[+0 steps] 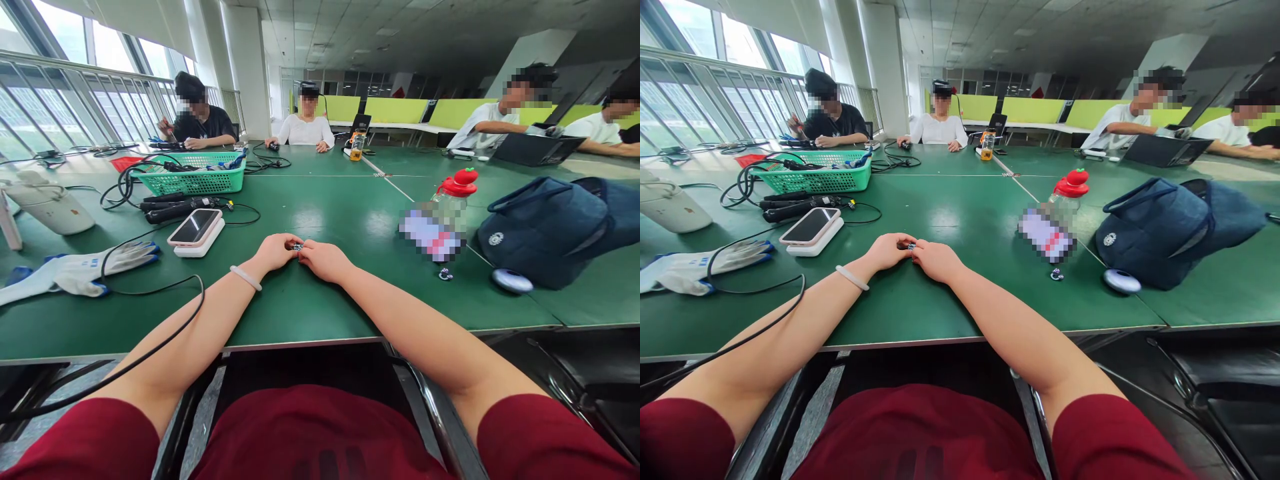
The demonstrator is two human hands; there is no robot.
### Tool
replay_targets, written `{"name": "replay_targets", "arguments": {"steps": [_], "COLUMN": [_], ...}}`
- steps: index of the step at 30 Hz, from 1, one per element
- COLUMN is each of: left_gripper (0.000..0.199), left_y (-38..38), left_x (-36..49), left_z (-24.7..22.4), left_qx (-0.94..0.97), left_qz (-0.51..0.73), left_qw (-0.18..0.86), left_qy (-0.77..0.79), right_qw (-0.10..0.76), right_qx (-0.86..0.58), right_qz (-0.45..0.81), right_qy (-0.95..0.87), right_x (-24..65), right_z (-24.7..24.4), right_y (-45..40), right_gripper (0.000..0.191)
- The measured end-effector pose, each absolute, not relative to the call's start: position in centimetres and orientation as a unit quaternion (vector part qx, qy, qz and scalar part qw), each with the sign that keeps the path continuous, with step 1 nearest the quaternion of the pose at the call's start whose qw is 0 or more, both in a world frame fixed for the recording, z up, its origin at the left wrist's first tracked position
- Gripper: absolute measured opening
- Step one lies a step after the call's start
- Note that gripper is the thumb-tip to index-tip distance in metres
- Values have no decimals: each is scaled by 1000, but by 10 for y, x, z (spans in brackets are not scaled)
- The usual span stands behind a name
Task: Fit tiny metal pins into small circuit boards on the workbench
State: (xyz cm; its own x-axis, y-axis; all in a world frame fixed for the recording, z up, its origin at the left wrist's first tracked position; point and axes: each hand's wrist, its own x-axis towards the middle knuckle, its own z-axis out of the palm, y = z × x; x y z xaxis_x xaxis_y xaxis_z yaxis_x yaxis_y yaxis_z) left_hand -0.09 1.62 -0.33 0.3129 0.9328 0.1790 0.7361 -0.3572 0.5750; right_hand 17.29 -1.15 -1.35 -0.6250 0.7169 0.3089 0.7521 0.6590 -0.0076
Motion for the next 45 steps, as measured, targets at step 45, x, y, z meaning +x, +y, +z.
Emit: {"name": "replay_targets", "arguments": {"steps": [45], "left_gripper": [47], "left_y": [19], "left_x": [1], "left_z": [-8], "left_qx": [773], "left_qz": [294], "left_qw": [390], "left_qy": [404], "right_qw": [382], "right_qx": [-454], "right_qz": [172], "right_qy": [-786], "right_x": [186], "right_z": [-14], "right_y": [-7], "right_gripper": [13]}}
